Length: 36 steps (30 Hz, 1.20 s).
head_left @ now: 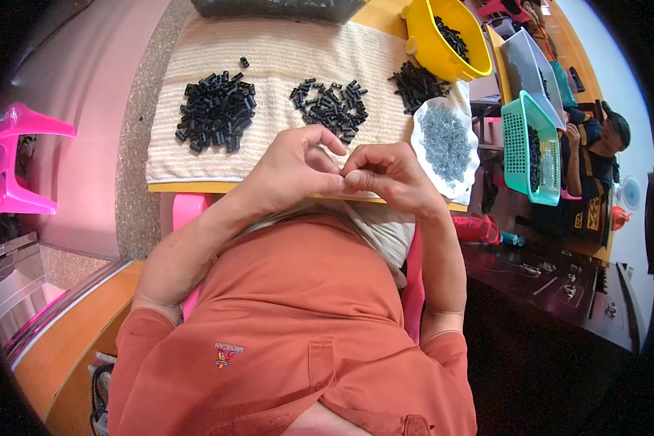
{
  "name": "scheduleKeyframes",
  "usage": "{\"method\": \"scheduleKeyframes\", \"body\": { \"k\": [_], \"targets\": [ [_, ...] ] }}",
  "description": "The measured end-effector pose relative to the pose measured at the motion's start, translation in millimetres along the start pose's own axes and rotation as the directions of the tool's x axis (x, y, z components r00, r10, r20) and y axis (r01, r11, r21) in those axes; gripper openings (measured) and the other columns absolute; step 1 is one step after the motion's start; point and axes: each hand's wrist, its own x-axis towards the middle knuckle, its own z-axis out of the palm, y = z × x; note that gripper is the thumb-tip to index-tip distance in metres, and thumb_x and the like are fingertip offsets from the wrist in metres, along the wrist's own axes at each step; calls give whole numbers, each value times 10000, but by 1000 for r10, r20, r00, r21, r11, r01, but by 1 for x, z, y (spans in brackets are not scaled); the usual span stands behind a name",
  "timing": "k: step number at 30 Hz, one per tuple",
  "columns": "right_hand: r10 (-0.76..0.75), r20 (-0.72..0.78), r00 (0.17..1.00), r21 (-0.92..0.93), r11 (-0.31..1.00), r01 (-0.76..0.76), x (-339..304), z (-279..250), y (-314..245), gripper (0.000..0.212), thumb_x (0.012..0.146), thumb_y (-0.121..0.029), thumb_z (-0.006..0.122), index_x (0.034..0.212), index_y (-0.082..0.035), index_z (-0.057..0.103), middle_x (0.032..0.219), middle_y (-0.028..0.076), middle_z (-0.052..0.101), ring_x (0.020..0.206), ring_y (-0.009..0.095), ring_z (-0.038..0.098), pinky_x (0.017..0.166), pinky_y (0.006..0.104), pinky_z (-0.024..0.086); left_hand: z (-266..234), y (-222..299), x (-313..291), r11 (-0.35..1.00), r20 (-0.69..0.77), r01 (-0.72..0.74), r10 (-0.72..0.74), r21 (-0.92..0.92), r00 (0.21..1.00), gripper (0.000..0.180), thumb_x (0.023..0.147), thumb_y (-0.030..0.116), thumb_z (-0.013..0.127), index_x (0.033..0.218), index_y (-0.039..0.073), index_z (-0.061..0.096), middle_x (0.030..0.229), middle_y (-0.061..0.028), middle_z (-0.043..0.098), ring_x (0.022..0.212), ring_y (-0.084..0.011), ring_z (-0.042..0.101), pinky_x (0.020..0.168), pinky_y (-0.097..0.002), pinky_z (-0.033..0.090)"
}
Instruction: The person sorts plastic pieces and metal pins on the table, then assembles components by picking up the pins and inserting them into the plastic pieces by hand.
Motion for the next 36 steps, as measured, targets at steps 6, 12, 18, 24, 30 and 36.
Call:
{"method": "scheduleKeyframes", "body": {
  "k": [6, 12, 18, 24, 30, 36],
  "targets": [
    [-145, -159, 977, -56, 989, 138, 1, 4, 17, 135, 876, -60, 712, 990, 11, 701, 893, 56, 691, 853, 98, 623, 753, 241, 494, -2, -2, 3, 992, -40, -41, 36, -116, 999, 298, 790, -31, 741, 1030, 28, 574, 829, -71, 683, 751, -102, 650, 678, -237, 534],
    [-388, -302, 871, -151, 921, 359, -3, 15, 26, 189, 848, -10, 708, 1035, 17, 694, 1016, 99, 668, 926, 150, 631, 805, 255, 501, -2, -2, 3, 984, -50, -20, 11, -177, 999, 283, 795, 9, 758, 999, 30, 563, 831, -79, 681, 735, -121, 648, 658, -253, 526],
    [-584, -391, 711, -379, 806, 454, -11, 33, 27, 393, 771, 54, 743, 1145, 7, 633, 1088, 168, 676, 1010, 258, 674, 825, 346, 551, 0, 2, 3, 983, -101, -14, -4, -184, 995, 297, 795, 49, 783, 988, 37, 557, 839, -85, 683, 732, -129, 650, 662, -257, 532],
    [-729, -346, 590, -664, 635, 395, -6, 40, 30, 446, 742, 56, 775, 1158, 34, 616, 1118, 190, 663, 1006, 257, 671, 864, 345, 555, 2, 3, 1, 974, -114, -6, -20, -227, 993, 294, 802, 56, 783, 990, 43, 557, 868, -75, 679, 770, -123, 655, 706, -259, 552],
    [-829, -238, 506, -819, 452, 355, -2, 43, 27, 508, 678, 33, 816, 1144, -11, 617, 1049, 182, 676, 950, 321, 675, 797, 371, 557, 2, -1, 2, 969, -150, -64, 28, -238, 988, 301, 807, 47, 763, 1024, -5, 560, 875, -102, 679, 761, -130, 648, 673, -250, 530],
    [-881, -188, 435, -882, 347, 320, 4, 48, 25, 455, 675, 8, 824, 1081, -1, 619, 974, 156, 667, 856, 313, 666, 732, 386, 565, 6, -1, 0, 971, -145, -52, 18, -235, 989, 281, 801, 27, 761, 1003, 2, 568, 875, -97, 685, 808, -123, 651, 702, -251, 528]
  ]
}}
